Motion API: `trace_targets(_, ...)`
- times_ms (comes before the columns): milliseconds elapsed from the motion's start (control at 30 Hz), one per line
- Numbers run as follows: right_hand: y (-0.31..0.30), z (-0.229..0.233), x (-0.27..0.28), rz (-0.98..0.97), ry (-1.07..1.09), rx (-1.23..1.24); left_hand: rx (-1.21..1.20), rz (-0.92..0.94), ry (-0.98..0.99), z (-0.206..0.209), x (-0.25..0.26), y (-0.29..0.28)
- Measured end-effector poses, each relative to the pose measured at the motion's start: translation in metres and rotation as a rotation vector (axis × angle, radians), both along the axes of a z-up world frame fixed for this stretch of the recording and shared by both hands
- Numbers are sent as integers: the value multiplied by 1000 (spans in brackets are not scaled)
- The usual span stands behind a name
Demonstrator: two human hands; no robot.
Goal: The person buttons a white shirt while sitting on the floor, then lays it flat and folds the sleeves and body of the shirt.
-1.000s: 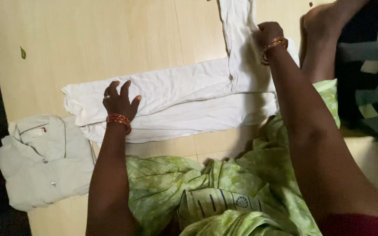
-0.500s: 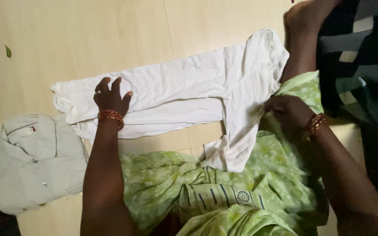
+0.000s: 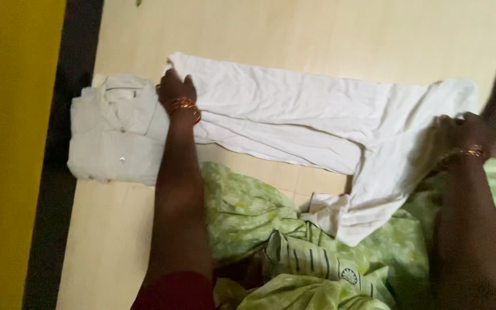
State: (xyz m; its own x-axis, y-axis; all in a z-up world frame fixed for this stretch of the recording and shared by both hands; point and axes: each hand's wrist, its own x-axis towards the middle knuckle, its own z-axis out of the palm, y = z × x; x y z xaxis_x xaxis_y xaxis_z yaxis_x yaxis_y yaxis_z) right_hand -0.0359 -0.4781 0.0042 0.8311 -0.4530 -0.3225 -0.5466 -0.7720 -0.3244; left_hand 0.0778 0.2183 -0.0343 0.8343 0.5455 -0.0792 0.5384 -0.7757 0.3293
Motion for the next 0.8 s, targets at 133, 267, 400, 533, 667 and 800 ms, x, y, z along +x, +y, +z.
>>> trace_targets(133,34,28,14,84,-25,108,-63,94,-40,20,10,-5)
trace_targets(267,38,45,18,171,5,67,-105,-163,-47,1,25,7)
trace_targets(400,12,48,15,428,168,-394,-94,-240,77,-20,38,20)
trace_targets(533,6,41,28,-257,-12,408,-42,-201,17,-26,36,29)
trace_targets(667,0,57,28,-465,-222,678,-347,-120,-216,-10,33,47)
trace_targets(800,-22,43,29,-347,-501,1084,-1056,-70,-621,2,33,48)
